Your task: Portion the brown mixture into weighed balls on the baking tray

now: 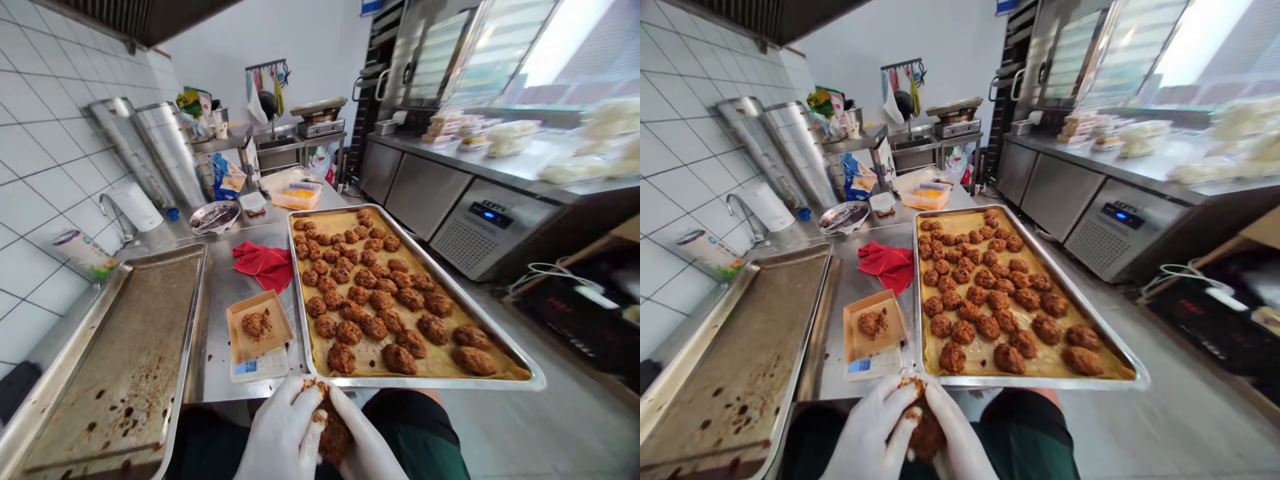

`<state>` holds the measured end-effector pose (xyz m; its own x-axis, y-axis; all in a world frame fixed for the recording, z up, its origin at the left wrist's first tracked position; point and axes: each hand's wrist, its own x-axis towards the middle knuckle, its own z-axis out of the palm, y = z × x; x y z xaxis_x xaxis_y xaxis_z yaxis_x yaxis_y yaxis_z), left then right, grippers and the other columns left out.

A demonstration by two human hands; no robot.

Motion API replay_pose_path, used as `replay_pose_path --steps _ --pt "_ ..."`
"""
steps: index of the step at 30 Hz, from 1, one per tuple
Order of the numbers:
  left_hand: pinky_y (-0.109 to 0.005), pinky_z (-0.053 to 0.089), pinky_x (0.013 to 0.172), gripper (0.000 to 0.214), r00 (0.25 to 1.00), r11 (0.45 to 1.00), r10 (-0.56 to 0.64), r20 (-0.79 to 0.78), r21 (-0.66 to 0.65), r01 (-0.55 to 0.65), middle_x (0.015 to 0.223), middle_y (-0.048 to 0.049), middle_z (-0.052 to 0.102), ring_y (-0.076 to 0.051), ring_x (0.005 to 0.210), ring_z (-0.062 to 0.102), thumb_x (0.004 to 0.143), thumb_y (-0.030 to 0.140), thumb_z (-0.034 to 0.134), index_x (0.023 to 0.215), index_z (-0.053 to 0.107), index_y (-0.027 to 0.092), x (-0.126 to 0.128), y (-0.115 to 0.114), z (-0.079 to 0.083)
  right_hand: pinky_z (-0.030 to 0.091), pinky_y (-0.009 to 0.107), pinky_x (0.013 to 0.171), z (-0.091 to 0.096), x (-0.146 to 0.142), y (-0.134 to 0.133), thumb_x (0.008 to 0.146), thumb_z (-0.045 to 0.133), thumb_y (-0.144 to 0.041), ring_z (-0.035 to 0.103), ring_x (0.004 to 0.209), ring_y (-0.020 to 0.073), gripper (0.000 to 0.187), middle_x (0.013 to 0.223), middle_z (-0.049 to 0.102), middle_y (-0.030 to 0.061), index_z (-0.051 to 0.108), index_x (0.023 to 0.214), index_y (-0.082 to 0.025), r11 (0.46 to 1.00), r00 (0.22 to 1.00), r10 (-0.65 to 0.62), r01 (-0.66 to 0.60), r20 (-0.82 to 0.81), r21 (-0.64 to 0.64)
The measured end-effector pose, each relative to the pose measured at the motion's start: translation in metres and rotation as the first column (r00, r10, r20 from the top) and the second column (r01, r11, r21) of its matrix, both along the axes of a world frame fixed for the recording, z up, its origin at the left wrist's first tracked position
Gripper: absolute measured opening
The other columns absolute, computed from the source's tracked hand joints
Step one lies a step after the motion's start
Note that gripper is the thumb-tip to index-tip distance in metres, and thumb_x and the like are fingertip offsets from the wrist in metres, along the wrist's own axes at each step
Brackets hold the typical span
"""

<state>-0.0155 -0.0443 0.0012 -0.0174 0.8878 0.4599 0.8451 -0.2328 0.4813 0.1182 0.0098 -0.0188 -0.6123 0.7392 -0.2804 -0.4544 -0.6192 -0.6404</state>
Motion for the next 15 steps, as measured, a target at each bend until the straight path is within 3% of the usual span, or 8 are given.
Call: replay_pose_path --steps 3,7,10,15 --pt "-0.028 0.06 0.088 0.033 0.998 0.996 -0.056 0.029 -0.071 0.057 0.118 -0.0083 0.071 -0.021 0.105 0.07 0.084 0.012 0.055 0.114 0.065 0.024 -0.008 0.002 0.015 0.052 0.034 0.06 0.002 0.0 -0.002 0.088 0.066 -0.035 0.064 0.072 0.0206 0.027 0.104 0.074 0.0078 0.072 0.113 -0.028 0.999 0.999 0.022 -0.021 0.027 -0.041" --pt "-0.03 0.059 0.092 0.035 0.992 0.988 -0.096 0.081 -0.109 0.105 0.117 -0.0047 0.072 -0.021 0.105 0.07 0.081 0.009 0.06 0.111 0.065 0.026 -0.014 0.001 0.017 0.051 0.033 0.068 0.01 -0.001 -0.001 0.081 0.073 -0.036 0.062 0.073 0.0194 0.029 0.102 0.073 0.007 0.074 0.109 -0.026 0.998 0.995 0.061 -0.064 0.085 0.023" --pt "-0.029 0.059 0.089 0.036 0.988 0.971 -0.074 0.139 -0.214 0.103 0.117 -0.0014 0.072 -0.02 0.104 0.07 0.078 0.007 0.063 0.106 0.067 0.028 -0.015 0.001 0.018 0.05 0.032 0.065 0.014 -0.001 -0.001 0.082 0.071 -0.043 0.061 0.073 0.0198 0.036 0.1 0.072 0.0079 0.072 0.113 -0.025 0.993 0.989 0.108 -0.112 0.102 0.025" --pt "-0.027 0.057 0.088 0.033 0.982 0.943 -0.084 0.17 -0.304 0.133 0.111 0.0006 0.073 -0.019 0.1 0.07 0.08 0.007 0.066 0.103 0.069 0.03 -0.013 0.0 0.029 0.048 0.028 0.062 0.014 -0.001 -0.002 0.081 0.073 -0.039 0.061 0.075 0.0192 0.032 0.097 0.071 0.0062 0.072 0.109 -0.023 0.995 0.988 0.054 -0.065 0.145 0.074"
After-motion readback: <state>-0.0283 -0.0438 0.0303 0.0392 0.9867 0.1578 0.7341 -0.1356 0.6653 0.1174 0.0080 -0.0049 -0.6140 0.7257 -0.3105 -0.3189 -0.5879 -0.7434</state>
